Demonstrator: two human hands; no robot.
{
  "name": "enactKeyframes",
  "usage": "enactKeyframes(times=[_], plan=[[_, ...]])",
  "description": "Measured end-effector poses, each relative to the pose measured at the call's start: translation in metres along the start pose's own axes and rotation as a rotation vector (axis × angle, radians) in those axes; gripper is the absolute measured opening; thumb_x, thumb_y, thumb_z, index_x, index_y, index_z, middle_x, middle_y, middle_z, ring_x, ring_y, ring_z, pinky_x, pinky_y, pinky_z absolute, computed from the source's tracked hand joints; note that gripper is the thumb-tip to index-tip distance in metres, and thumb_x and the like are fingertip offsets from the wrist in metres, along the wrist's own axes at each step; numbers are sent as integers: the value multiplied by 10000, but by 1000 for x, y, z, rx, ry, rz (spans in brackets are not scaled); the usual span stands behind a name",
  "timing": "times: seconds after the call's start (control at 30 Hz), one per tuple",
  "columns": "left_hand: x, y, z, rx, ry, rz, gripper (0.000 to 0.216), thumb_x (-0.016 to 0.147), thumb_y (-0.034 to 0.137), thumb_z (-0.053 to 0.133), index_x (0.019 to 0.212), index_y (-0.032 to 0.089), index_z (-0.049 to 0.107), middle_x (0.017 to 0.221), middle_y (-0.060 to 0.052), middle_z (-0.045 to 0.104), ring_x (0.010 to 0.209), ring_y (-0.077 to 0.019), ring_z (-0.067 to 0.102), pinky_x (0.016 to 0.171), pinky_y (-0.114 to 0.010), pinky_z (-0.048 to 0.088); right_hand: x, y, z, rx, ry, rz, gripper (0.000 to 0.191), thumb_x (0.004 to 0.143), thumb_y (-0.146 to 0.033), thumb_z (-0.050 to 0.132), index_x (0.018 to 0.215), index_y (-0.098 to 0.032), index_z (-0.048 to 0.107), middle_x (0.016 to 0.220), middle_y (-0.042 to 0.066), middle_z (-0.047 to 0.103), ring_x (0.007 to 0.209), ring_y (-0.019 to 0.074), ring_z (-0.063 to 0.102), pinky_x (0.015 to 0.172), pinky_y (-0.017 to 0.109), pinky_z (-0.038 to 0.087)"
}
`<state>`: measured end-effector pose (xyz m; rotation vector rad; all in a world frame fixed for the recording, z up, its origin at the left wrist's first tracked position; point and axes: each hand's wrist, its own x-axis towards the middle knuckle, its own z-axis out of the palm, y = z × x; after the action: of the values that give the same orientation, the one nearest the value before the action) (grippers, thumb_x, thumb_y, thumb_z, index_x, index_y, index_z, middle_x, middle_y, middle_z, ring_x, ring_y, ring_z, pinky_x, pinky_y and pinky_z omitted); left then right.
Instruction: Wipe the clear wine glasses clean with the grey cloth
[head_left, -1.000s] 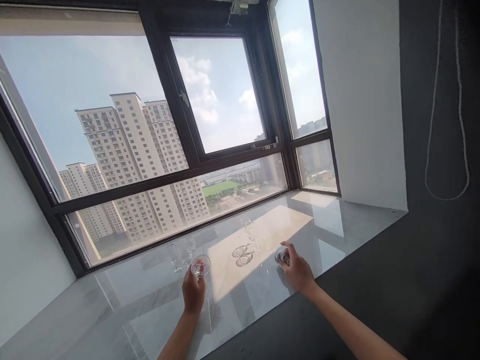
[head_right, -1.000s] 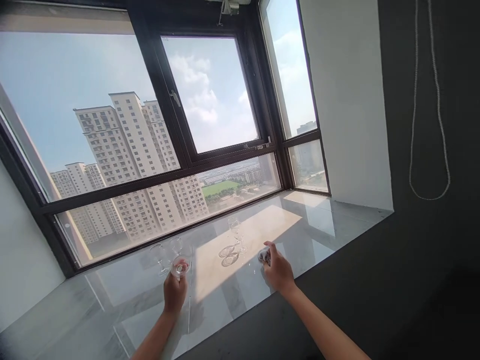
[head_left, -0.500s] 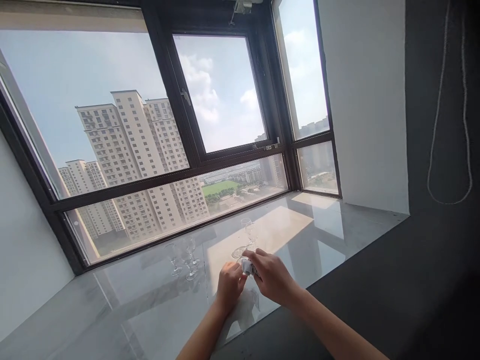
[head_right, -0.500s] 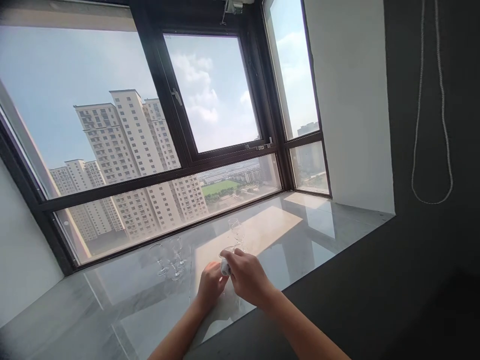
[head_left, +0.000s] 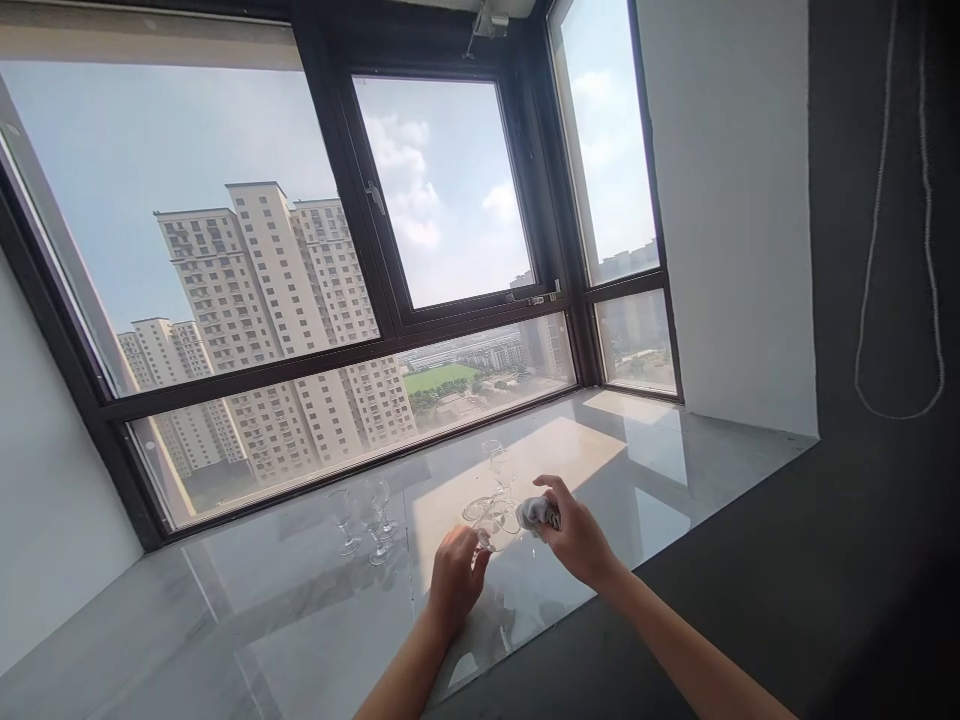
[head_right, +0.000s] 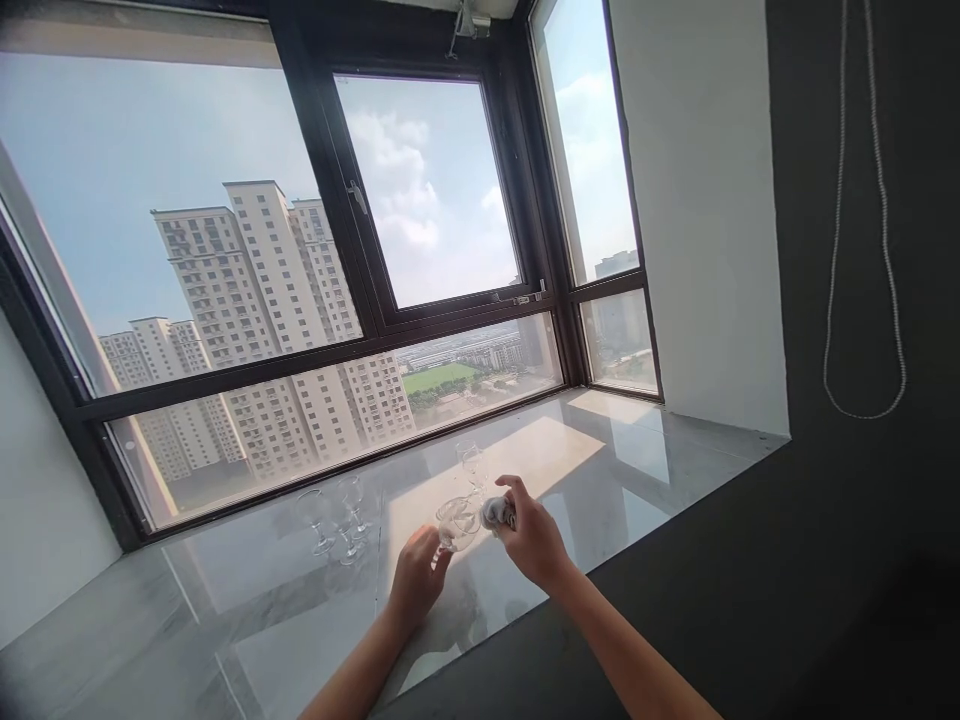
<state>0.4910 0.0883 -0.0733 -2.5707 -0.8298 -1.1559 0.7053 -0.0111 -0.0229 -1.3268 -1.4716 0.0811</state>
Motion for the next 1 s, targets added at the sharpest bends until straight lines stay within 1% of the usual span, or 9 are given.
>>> enactKeyframes(times=[0.1,0.2,0.33,0.5,0.6,0.73,0.83,0.9,1.0], plan=[[1,2,-2,-57,-70,-2,264,966,327,472,811,195,641,818,-56,623,811,-188,574,711,-283,411,-2,-10,6,237,-40,27,434,780,-173,543,1194,-247,434,757,-39,567,669,148,547,638,260,439],[1,3,-2,-118,-129,-52,297,959,350,489,755,194,637,780,-40,619,768,-170,564,692,-268,393,-4,-24,10,383,-75,39,437,786,-201,567,1198,-245,426,776,-35,574,687,148,552,646,268,455],[0,0,3,-212,-239,-177,269,922,310,521,692,185,580,670,9,569,629,-121,486,607,-239,331,-5,-30,11,355,-76,32,428,788,-193,568,1192,-243,437,752,-43,563,671,143,533,645,271,448],[0,-1,8,-310,-303,-258,81,800,238,607,739,185,599,622,51,522,586,-98,440,592,-231,290,-8,-22,17,323,-77,37,429,783,-165,547,1190,-247,435,749,-47,554,670,140,526,627,257,425],[1,-3,11,-372,-333,-302,65,789,242,594,785,184,624,595,62,493,567,-95,420,579,-230,287,-11,-19,24,327,-73,45,432,783,-162,539,1192,-248,431,736,-52,551,664,141,527,622,255,419],[5,-7,15,-408,-412,-317,102,793,271,595,771,182,638,616,52,524,585,-98,424,580,-227,296,-13,-16,30,329,-58,61,428,779,-170,542,1188,-239,433,731,-51,558,662,142,541,628,258,428],[11,-6,21,-401,-456,-323,112,802,285,605,784,187,655,649,40,574,609,-104,457,600,-227,312,-11,-20,27,340,-11,55,430,783,-173,545,1193,-237,433,744,-49,563,667,139,542,642,259,437],[17,-3,27,-371,-454,-322,100,803,273,610,790,188,662,674,28,600,630,-112,484,615,-232,324,-8,-25,22,347,29,43,435,785,-172,548,1200,-236,432,753,-48,563,673,137,543,654,259,444],[27,4,37,-306,-415,-298,95,810,245,600,780,184,667,725,1,623,687,-137,526,658,-252,362,-4,-33,12,349,71,29,441,783,-163,546,1203,-232,431,765,-43,569,684,136,551,677,265,457]])
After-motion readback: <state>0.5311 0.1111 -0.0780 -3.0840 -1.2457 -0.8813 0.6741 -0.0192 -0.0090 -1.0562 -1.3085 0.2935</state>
